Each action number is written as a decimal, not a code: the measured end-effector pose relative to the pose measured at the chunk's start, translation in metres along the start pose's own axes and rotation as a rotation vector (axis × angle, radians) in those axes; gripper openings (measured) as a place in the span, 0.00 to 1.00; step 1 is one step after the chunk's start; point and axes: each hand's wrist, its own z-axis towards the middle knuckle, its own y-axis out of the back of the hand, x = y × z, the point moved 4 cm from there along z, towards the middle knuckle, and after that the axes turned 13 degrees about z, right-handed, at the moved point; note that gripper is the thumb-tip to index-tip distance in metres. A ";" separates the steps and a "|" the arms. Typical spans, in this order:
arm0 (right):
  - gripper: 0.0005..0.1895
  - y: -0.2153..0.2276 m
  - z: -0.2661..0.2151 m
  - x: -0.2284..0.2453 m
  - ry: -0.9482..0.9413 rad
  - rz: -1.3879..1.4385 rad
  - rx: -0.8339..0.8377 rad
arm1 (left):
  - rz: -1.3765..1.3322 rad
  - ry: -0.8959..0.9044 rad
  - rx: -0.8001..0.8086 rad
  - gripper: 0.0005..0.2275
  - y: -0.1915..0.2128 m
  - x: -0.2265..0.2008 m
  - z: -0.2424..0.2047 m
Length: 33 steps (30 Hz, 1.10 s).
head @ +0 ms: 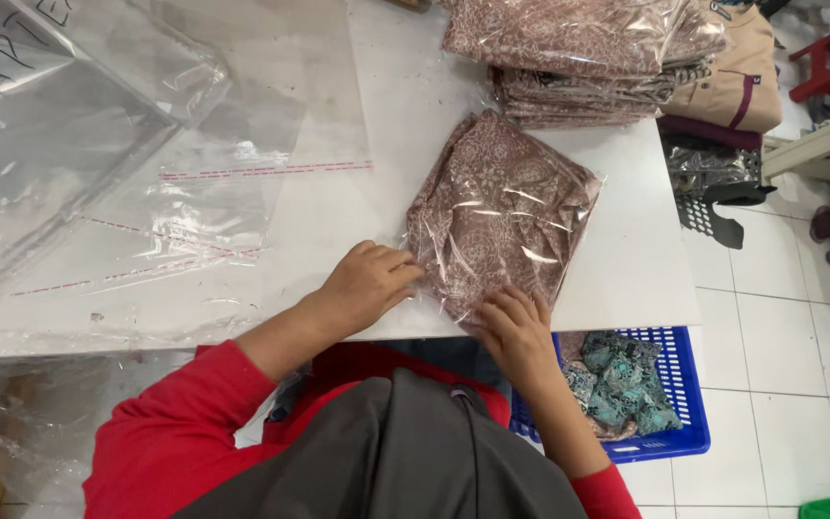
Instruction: The person folds patterned fabric items and places them into clear plastic bags on a white table. The person then stacks the packaged items and places them into a blue basket. The person repeats this process for multiple items.
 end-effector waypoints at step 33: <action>0.15 0.007 0.040 0.054 0.143 0.077 -0.365 | 0.380 -0.044 0.062 0.17 -0.155 -0.032 0.105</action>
